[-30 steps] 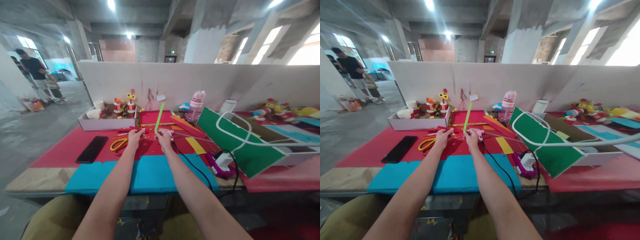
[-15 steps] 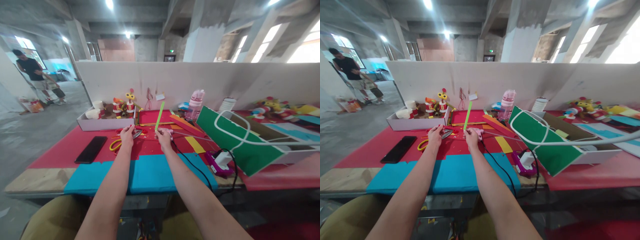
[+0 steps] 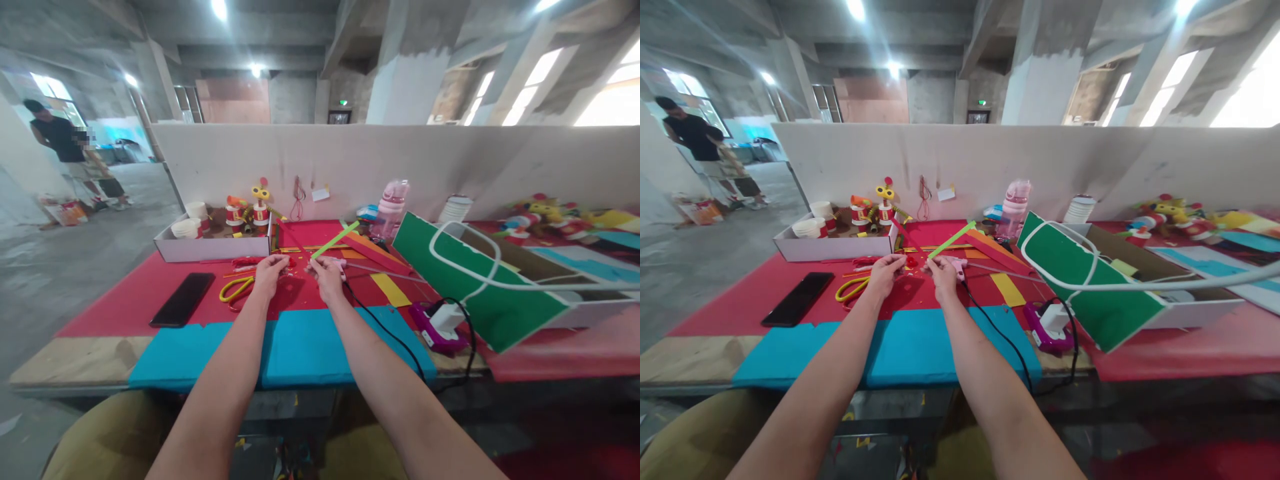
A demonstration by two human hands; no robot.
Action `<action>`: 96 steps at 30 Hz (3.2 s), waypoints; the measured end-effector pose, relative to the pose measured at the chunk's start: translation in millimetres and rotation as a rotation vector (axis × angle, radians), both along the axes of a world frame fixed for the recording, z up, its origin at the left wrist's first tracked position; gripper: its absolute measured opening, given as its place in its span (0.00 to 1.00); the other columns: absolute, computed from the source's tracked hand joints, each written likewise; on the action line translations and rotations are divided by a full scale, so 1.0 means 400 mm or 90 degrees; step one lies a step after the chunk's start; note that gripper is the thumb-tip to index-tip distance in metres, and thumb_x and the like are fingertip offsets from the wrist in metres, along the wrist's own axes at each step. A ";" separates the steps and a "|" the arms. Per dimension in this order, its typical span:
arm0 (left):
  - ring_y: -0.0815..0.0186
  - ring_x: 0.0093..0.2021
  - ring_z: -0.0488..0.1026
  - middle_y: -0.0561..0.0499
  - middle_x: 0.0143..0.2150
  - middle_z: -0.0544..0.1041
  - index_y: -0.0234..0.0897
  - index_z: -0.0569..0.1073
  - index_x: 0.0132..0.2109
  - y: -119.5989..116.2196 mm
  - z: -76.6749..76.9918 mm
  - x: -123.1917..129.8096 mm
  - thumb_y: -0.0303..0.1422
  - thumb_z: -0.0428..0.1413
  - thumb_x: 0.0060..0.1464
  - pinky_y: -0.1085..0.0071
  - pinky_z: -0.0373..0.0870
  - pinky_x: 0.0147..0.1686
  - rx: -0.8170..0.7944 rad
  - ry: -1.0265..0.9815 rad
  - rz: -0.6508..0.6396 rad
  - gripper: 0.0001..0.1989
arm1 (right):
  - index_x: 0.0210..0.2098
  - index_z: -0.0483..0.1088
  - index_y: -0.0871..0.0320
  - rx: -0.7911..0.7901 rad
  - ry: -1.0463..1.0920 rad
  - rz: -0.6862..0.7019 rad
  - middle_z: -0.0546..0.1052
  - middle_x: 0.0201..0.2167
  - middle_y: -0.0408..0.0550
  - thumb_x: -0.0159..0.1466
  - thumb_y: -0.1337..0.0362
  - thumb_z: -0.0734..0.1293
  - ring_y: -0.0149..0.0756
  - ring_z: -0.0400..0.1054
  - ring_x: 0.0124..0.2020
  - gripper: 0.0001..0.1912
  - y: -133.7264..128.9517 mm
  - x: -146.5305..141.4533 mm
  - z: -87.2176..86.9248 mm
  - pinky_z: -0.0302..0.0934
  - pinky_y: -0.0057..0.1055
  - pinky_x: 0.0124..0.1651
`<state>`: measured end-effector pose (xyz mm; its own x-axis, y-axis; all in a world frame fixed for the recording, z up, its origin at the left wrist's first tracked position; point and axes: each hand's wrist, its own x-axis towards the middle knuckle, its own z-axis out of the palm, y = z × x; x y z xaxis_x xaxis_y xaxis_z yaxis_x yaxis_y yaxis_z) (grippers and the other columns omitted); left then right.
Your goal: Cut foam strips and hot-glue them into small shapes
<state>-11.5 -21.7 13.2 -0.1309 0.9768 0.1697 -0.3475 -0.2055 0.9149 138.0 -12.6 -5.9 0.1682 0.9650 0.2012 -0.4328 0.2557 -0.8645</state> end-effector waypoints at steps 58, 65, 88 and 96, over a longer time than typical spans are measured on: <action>0.69 0.25 0.68 0.49 0.25 0.76 0.32 0.78 0.28 -0.009 -0.013 0.026 0.38 0.66 0.34 0.72 0.64 0.28 0.035 0.157 -0.039 0.14 | 0.27 0.71 0.58 -0.036 -0.055 0.131 0.74 0.20 0.40 0.42 0.55 0.76 0.31 0.68 0.24 0.18 -0.018 -0.016 -0.006 0.67 0.32 0.33; 0.68 0.25 0.68 0.51 0.24 0.74 0.33 0.76 0.27 -0.003 -0.019 0.023 0.38 0.65 0.36 0.72 0.64 0.28 0.054 0.220 0.001 0.12 | 0.28 0.72 0.58 -0.029 -0.072 0.142 0.75 0.22 0.42 0.44 0.54 0.75 0.32 0.69 0.25 0.17 -0.026 -0.018 0.000 0.68 0.34 0.36; 0.69 0.29 0.70 0.51 0.30 0.76 0.35 0.73 0.35 -0.023 -0.013 0.043 0.38 0.65 0.38 0.73 0.65 0.31 0.051 0.147 -0.121 0.17 | 0.28 0.71 0.57 -0.035 -0.024 0.076 0.75 0.21 0.41 0.45 0.52 0.73 0.34 0.70 0.25 0.17 -0.009 -0.023 -0.007 0.66 0.32 0.34; 0.71 0.24 0.65 0.54 0.22 0.70 0.34 0.73 0.28 -0.004 -0.022 0.026 0.39 0.62 0.41 0.74 0.60 0.26 0.063 0.214 -0.020 0.12 | 0.28 0.74 0.58 -0.059 -0.017 0.138 0.74 0.21 0.40 0.41 0.53 0.76 0.30 0.67 0.24 0.19 -0.023 -0.024 0.002 0.66 0.31 0.36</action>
